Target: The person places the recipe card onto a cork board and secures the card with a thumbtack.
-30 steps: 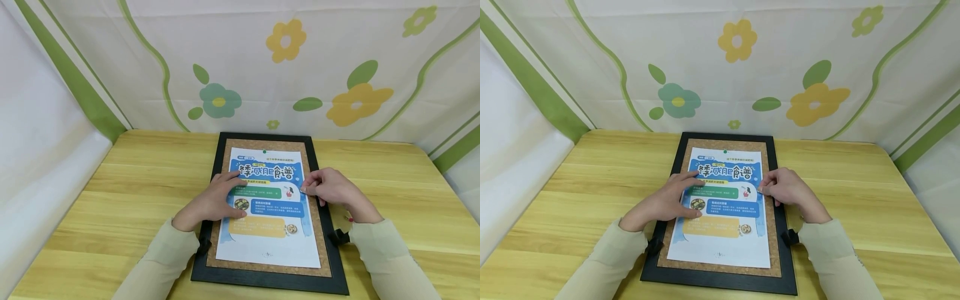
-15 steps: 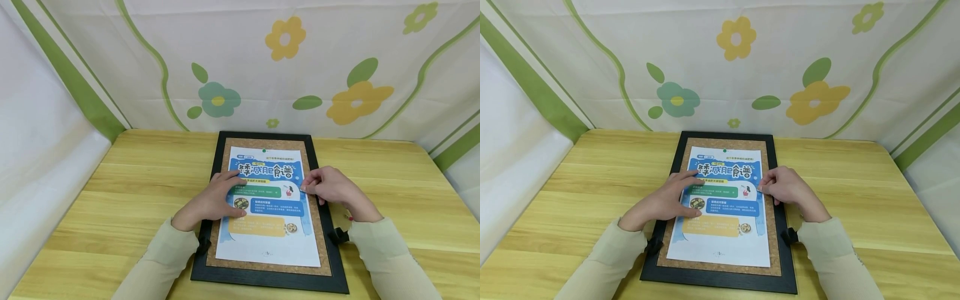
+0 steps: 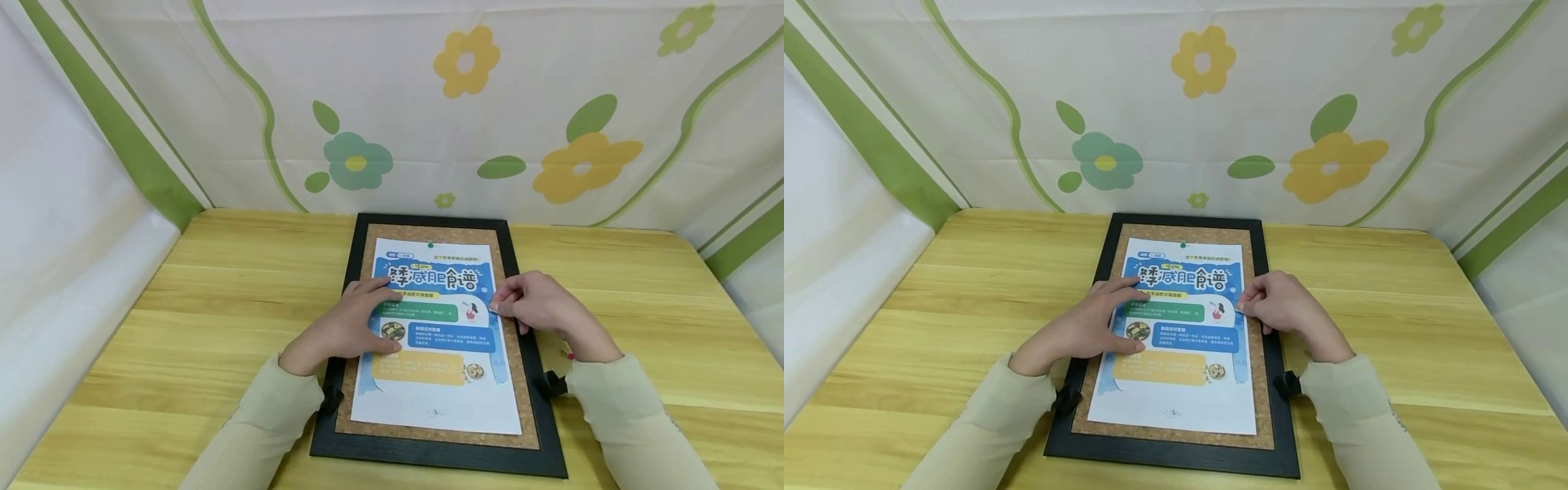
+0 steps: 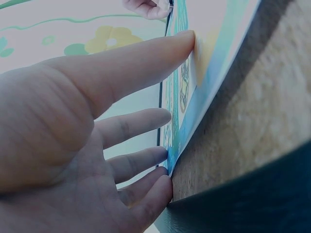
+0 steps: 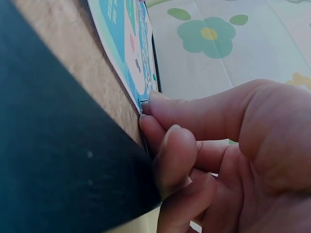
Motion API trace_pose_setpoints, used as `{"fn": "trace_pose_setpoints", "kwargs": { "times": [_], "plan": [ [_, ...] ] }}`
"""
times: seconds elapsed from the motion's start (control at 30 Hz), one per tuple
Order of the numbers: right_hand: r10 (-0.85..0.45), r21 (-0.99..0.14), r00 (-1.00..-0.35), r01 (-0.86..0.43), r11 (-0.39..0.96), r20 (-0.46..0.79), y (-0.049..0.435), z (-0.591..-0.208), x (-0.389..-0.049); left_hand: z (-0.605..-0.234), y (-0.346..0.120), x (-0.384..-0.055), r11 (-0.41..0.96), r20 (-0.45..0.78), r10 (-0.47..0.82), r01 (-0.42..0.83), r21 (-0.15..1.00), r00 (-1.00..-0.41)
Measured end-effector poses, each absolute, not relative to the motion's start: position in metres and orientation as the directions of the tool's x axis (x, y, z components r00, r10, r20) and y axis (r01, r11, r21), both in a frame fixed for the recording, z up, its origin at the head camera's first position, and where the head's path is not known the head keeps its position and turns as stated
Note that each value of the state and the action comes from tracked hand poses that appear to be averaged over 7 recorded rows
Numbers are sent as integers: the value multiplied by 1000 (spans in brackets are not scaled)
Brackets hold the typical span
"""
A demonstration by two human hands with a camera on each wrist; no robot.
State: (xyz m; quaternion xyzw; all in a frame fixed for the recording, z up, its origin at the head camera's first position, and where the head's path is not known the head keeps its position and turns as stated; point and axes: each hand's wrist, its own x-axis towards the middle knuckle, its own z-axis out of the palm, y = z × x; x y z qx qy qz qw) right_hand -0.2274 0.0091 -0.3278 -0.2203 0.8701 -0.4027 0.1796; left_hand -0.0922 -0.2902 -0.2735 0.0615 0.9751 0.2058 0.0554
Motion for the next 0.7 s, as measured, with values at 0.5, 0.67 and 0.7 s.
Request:
{"fn": "trace_pose_setpoints", "kwargs": {
  "times": [0.5, 0.67, 0.7],
  "plan": [
    [-527, -778, -840, -242, 579, -132, 8, -328, -227, -273, -290, -92, 907, -86, 147, 99, 409, -985],
    [-526, -776, -840, -245, 581, -129, 7, -328, -227, -272, -289, -92, 910, -90, 140, 92, 405, -986],
    [-525, -775, -841, -242, 584, -132, 7, -327, -227, -272, -289, -92, 910, -91, 140, 92, 405, -986]
  ]
}}
